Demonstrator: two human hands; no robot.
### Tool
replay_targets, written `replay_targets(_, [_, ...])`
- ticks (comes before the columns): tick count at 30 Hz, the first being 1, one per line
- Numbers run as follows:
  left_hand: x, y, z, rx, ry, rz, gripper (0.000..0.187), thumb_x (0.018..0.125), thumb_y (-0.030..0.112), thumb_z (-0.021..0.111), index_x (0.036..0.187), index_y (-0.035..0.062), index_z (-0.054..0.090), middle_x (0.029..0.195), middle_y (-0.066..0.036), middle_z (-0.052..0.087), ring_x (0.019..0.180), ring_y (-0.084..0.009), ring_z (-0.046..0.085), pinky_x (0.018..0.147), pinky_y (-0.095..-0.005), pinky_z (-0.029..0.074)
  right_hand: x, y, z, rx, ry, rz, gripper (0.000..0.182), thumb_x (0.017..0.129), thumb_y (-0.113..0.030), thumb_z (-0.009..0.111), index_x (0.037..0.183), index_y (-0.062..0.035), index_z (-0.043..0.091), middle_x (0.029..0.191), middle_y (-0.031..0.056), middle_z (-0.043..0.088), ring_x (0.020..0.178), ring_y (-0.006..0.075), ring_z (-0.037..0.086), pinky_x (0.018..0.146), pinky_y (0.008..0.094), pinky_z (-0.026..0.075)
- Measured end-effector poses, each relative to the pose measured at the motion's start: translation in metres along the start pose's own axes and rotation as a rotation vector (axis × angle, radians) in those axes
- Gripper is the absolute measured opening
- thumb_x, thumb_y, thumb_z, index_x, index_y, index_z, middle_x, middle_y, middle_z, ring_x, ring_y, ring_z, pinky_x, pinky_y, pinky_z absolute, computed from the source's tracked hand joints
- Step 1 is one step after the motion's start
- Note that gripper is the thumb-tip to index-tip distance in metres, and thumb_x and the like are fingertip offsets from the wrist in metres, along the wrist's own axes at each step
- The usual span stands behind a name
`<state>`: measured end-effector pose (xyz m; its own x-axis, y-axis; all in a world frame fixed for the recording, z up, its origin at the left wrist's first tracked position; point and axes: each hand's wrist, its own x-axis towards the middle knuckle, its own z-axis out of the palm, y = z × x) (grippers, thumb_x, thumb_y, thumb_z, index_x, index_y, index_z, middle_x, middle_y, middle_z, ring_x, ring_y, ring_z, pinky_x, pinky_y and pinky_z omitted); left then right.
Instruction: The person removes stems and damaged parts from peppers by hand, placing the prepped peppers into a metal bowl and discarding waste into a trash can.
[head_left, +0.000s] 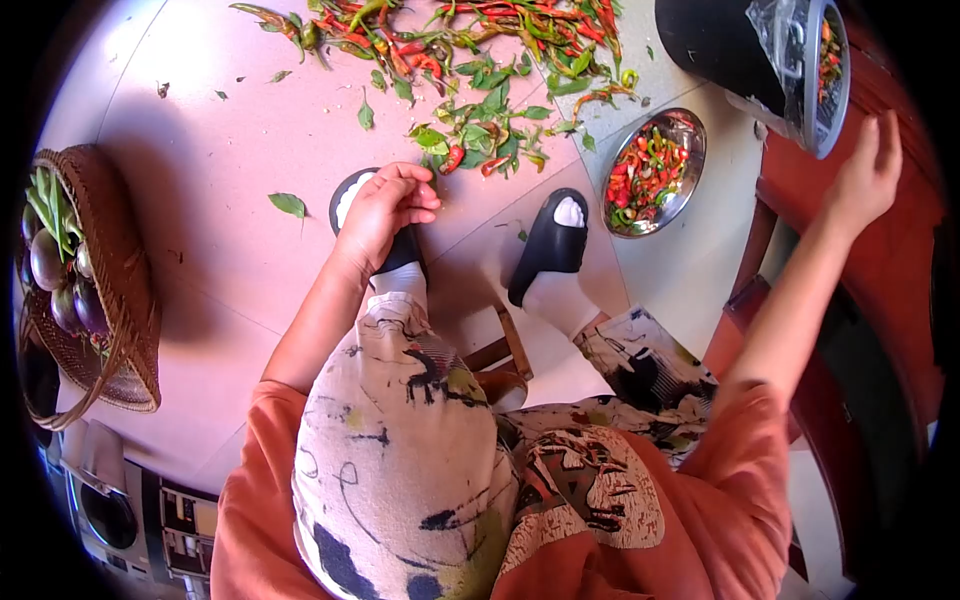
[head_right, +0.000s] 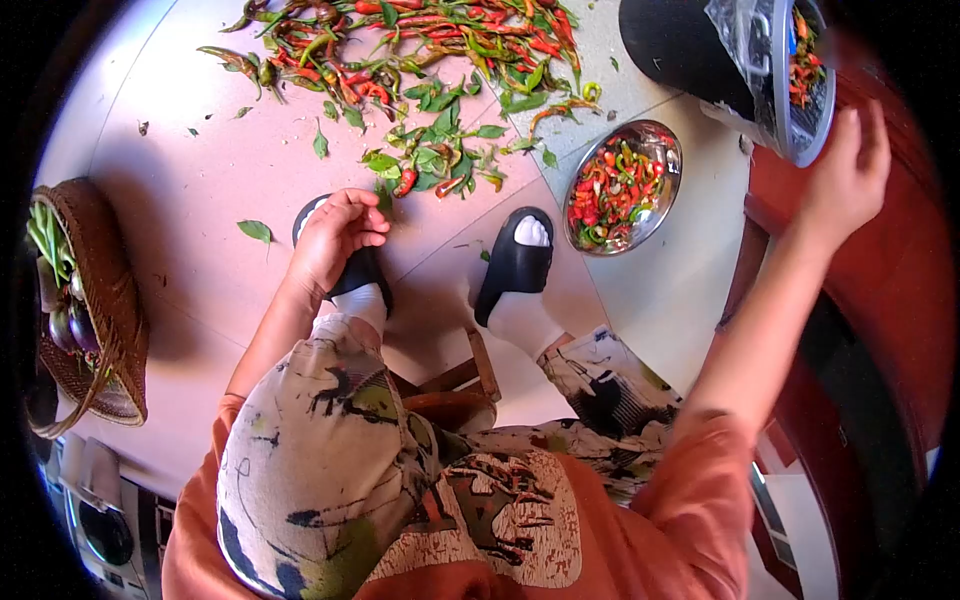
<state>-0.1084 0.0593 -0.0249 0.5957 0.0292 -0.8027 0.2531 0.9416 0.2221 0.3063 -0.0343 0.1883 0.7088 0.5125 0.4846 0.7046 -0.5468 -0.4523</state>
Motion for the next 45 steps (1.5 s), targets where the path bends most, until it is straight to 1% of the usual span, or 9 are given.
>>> replay_targets(3, [-0.004,0.001,0.005,0.047,-0.006,-0.015,0.02,0.092,0.014,0.039,0.1,0.0024,0.053,0.086,-0.006,0.058,0.074,-0.0133,0.057,0.067,-0.0273,0.049,-0.088,-0.021,0.033,0.348,-0.364,0.176,0.011,0.085,-0.007,0.059,0.095,-0.0039,0.061,0.092,0.0066,0.063,0.085,0.0116,0.058,0.075,0.0258,0.049])
replay_targets(5, [-0.002,0.005,0.009,0.148,0.088,0.032,0.02,0.092,0.011,0.04,0.105,0.0024,0.053,0.085,-0.005,0.058,0.075,-0.0126,0.057,0.07,-0.0271,0.049,-0.17,0.001,0.064,0.518,-0.612,0.761,0.019,0.082,-0.004,0.061,0.101,-0.0043,0.061,0.094,0.0052,0.062,0.081,0.0093,0.056,0.071,0.023,0.047])
replay_targets(7, [0.0,0.009,0.012,0.115,0.112,0.016,0.022,0.092,0.008,0.041,0.11,0.0023,0.052,0.089,-0.005,0.058,0.079,-0.0133,0.057,0.074,-0.0268,0.048,-0.226,0.001,0.084,0.166,-0.792,0.783,0.033,0.08,-0.004,0.061,0.112,-0.0097,0.059,0.1,0.003,0.061,0.078,0.0063,0.055,0.07,0.0196,0.044])
replay_targets(11, [0.002,0.01,0.026,0.014,0.133,-0.029,0.03,0.092,0.02,0.045,0.115,0.001,0.05,0.101,-0.009,0.057,0.094,-0.0174,0.055,0.085,-0.0298,0.044,-0.268,-0.011,0.084,0.485,-0.737,1.157,0.037,0.082,-0.006,0.059,0.119,-0.0073,0.053,0.104,0.0042,0.059,0.081,0.0075,0.054,0.071,0.0214,0.045])
replay_targets(21, [0.041,-0.012,0.115,-0.258,-0.345,-0.307,0.052,0.088,0.05,0.048,0.109,0.0028,0.052,0.107,-0.009,0.056,0.097,-0.0179,0.056,0.089,-0.0327,0.043,-0.252,-0.039,0.037,0.014,-0.717,0.505,0.014,0.079,-0.008,0.06,0.092,-0.0054,0.063,0.084,0.0091,0.059,0.078,0.023,0.059,0.068,0.0307,0.047])
replay_targets(24, [0.029,0.003,0.094,1.23,-0.232,0.412,0.04,0.08,0.029,0.062,0.109,0.0033,0.054,0.109,-0.018,0.054,0.098,-0.0315,0.055,0.082,-0.0385,0.047,-0.233,0.021,0.01,-0.155,-0.574,0.595,0.018,0.078,-0.007,0.059,0.096,-0.0062,0.063,0.09,0.0118,0.061,0.084,0.0251,0.059,0.075,0.0329,0.046])
replay_targets(27, [0.016,0.006,0.059,1.641,0.086,0.628,0.039,0.071,0.02,0.067,0.102,0.0043,0.049,0.099,-0.016,0.051,0.088,-0.034,0.056,0.071,-0.0404,0.05,-0.23,0.048,0.008,-0.272,-0.553,0.271,0.022,0.077,-0.007,0.06,0.099,-0.0068,0.063,0.092,0.0127,0.061,0.085,0.0266,0.059,0.078,0.0344,0.046])
replay_targets(41, [0.062,0.004,0.057,1.803,0.154,0.639,0.033,0.079,0.007,0.051,0.112,0.0059,0.047,0.094,-0.016,0.048,0.086,-0.0321,0.055,0.069,-0.038,0.05,-0.272,0.014,0.135,-0.019,-0.739,0.929,0.023,0.073,-0.018,0.067,0.091,-0.0054,0.059,0.082,0.0104,0.064,0.078,0.0272,0.061,0.072,0.036,0.048])
replay_targets(45, [0.056,0.023,0.072,1.876,0.193,0.829,0.042,0.075,0.01,0.058,0.115,0.0057,0.046,0.101,-0.015,0.048,0.09,-0.0305,0.054,0.069,-0.037,0.05,-0.234,0.02,0.121,-0.155,-0.52,0.623,0.041,0.072,-0.011,0.066,0.11,-0.0023,0.051,0.103,0.0163,0.055,0.086,0.0248,0.058,0.078,0.0341,0.046])
